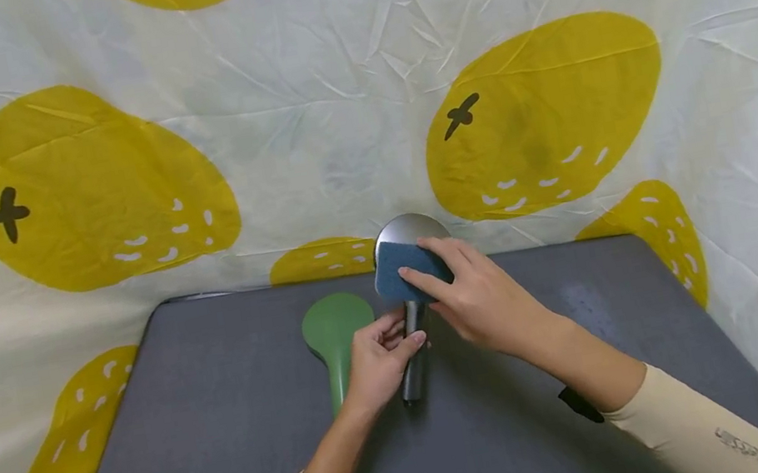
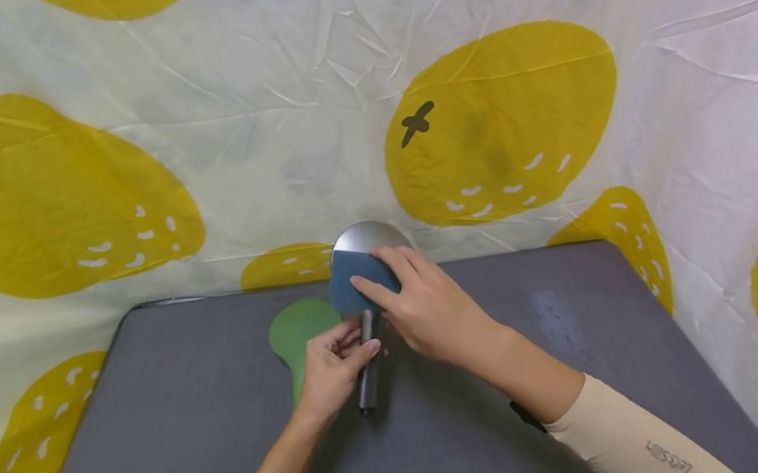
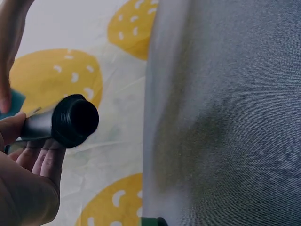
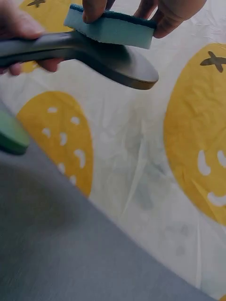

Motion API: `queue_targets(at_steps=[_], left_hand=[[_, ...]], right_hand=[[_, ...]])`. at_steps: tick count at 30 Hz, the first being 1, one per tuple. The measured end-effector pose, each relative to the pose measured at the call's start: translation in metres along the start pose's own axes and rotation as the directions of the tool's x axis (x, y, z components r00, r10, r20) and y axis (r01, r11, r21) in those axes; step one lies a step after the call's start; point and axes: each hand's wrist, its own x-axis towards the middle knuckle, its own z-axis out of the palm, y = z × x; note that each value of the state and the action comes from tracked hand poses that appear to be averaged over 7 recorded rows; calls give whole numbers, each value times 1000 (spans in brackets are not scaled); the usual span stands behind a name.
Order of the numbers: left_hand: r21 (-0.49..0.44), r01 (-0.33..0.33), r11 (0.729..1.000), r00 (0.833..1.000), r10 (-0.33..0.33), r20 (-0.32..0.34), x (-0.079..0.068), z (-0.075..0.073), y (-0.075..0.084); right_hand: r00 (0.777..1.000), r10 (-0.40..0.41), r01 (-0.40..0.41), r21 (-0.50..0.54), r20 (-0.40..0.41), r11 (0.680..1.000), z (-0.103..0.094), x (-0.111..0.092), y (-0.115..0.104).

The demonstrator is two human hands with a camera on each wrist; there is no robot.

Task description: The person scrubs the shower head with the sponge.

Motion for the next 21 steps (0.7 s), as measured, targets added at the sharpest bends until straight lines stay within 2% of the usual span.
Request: queue_targets(at_steps=[6,10,14,16,19,21], left_hand=[[52,0,999,1000,-1,11,-3,-1,2],[51,13,999,1000,-14,19,-4,-2,3],[37,-1,999,999,-1,41,-4,-4,4],[37,-11,999,999,9,44,-5,-4,4],[41,-25,999,999,23,42,-6,-4,5],[41,-29,999,999,27,39,-7,-5,5]], right_hand=[[996,80,-84,127,35,988,-13,29,25],[985,161,-169,172,59,970,-21,39,45],[969,237,-247,204,75,947,-24,36,59],[966,251,-260,214,68,942,-24,30,62],[971,235,-237,212,32,948,-19,17,60],[982,191,-185,201,-11,962,-14,7,54]])
